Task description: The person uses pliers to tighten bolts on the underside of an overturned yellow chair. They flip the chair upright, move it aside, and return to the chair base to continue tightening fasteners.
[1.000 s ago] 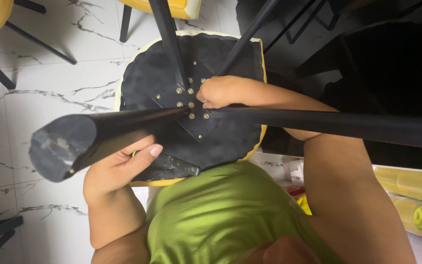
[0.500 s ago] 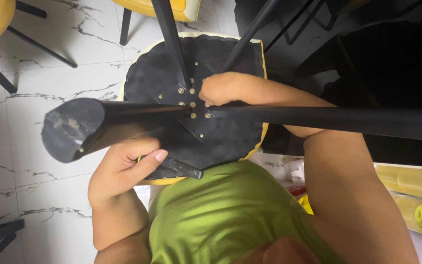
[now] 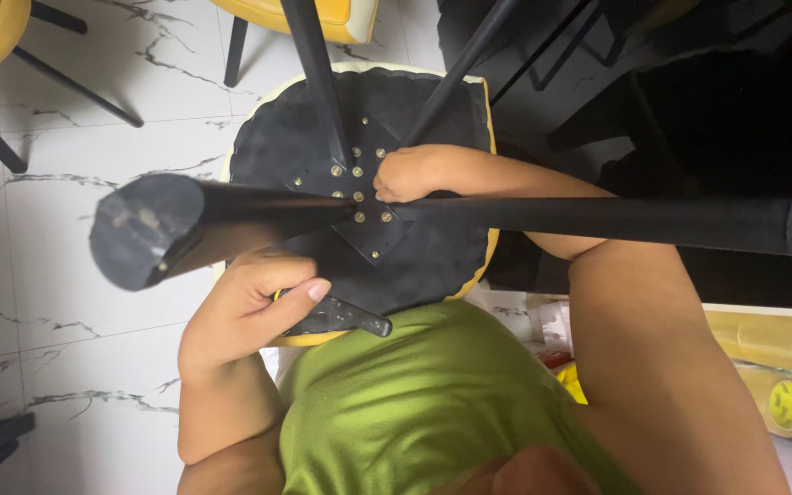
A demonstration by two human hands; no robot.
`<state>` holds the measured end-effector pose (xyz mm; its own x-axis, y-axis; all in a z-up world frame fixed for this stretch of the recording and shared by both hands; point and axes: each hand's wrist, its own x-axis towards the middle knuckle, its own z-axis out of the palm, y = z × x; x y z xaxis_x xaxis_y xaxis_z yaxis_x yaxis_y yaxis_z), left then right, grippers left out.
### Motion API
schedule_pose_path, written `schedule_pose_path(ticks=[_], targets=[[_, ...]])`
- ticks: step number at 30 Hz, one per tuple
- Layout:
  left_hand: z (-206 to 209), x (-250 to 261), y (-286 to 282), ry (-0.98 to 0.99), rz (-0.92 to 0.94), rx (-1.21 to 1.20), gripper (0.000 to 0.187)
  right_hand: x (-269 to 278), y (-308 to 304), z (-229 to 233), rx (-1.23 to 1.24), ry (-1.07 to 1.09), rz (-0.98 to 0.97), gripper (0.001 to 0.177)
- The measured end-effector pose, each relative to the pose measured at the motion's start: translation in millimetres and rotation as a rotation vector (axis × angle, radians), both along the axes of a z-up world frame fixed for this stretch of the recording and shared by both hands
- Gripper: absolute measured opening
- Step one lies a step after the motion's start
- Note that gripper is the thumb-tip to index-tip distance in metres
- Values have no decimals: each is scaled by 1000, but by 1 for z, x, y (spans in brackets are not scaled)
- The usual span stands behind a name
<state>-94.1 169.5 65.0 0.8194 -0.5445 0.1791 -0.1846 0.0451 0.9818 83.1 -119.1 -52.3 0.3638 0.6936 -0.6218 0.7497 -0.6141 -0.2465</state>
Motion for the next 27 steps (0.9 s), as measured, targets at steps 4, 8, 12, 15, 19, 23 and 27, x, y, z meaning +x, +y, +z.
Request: schedule_pose_path(ticks=[4,8,12,15,19,23,27], targets=[[2,-2,-1,17,4,13,44,3,3,14,-101,72,-127,39],[2,-3,-2,12,35,-6,42,8,5,28,-9,60,-110,35],[-2,1,-8,15,46,-17,42,3,14,29,-30,5,4,25],[-6,1,-10,29,65,10,42,-4,19,27,-75,-25,2,24],[-11,-1,-11,68,81,37,41,-8,20,27,-93,-79,90,25],[-13,0,-12,88,65,41,41,-7,16,23,-47,-57,67,26],[-12,2,-15,81,49,25,41,-1,9,12,-38,9,0,26]])
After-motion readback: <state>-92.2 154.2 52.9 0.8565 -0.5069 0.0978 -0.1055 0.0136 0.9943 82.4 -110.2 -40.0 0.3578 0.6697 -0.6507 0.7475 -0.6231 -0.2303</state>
